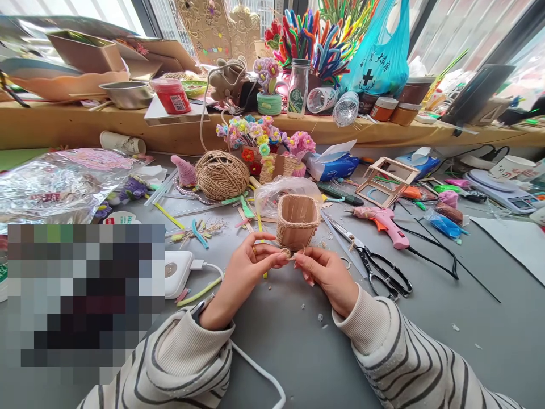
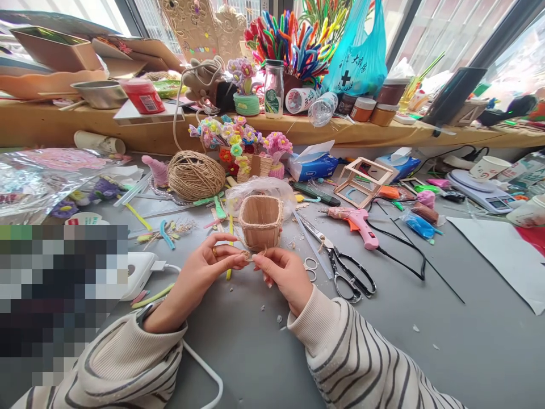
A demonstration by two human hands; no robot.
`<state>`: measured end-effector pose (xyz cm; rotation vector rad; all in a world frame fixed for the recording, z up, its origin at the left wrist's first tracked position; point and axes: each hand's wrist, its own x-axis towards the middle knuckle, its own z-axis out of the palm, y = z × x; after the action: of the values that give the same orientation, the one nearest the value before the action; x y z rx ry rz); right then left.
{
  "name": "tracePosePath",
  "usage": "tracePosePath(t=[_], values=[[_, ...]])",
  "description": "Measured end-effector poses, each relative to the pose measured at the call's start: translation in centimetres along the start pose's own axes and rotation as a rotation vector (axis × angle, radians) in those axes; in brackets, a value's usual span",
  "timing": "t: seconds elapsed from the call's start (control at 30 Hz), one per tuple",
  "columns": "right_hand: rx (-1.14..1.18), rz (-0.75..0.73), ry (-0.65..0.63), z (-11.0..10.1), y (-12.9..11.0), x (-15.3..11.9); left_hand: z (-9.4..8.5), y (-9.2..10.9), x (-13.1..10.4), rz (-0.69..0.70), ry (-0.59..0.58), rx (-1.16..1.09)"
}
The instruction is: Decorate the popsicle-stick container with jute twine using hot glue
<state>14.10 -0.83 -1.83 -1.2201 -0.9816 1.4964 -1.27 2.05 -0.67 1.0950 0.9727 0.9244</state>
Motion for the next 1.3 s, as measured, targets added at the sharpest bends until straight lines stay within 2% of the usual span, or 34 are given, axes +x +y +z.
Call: tracePosePath(t=[0.07,0.23,0.43,0.5,0.6,0.7,0.77,0.83,0.9,1.0,1.1,1.3], values=[[-0.023,-0.008,0.005,0.0,0.0,0.1,-0.1,-0.1,0.1,0.032,0.02,-0.008],[-0.046,-0.02,0.108,-0.4,0.2,0.3,-0.2,-0.2,0.1,0.044,0.012,-0.005],[-0.048,-0.057,0.05,-0.7,-0.1,0.1,0.0,-0.1,-0.2,-0.012,-0.153,0.083],[-0.042,-0.052,0.024,-0.9,-0.3,0.1,0.0,0.1,-0.3,-0.002,-0.168,0.112],[-0.064,-0.029,-0.031,-1.2,-0.5,0.2,-0.2,0.2,-0.3,0.078,-0.083,0.188],[-0.101,0.002,-0.085,-1.4,-0.6,0.3,-0.3,0.0,-0.3,0.222,0.004,0.376],[-0.093,0.031,-0.114,-1.4,-0.7,0.2,-0.3,-0.2,-0.2,0.329,-0.01,0.536],[-0.054,0.075,-0.137,-1.3,-0.7,0.1,-0.3,-0.4,-0.1,0.405,-0.072,0.676],[-0.008,0.123,-0.161,-1.2,-0.8,-0.1,-0.3,-0.6,0.0,0.434,-0.115,0.761],[0.014,0.157,-0.177,-1.2,-0.8,-0.2,-0.3,-0.7,0.1,0.45,-0.094,0.807],[-0.052,0.11,-0.149,-1.4,-1.0,-0.2,-0.4,-0.6,0.1,0.472,-0.019,0.8],[-0.375,-0.099,-0.068,-2.2,-1.2,-0.1,-0.5,-0.3,0.0,0.457,0.141,0.747]])
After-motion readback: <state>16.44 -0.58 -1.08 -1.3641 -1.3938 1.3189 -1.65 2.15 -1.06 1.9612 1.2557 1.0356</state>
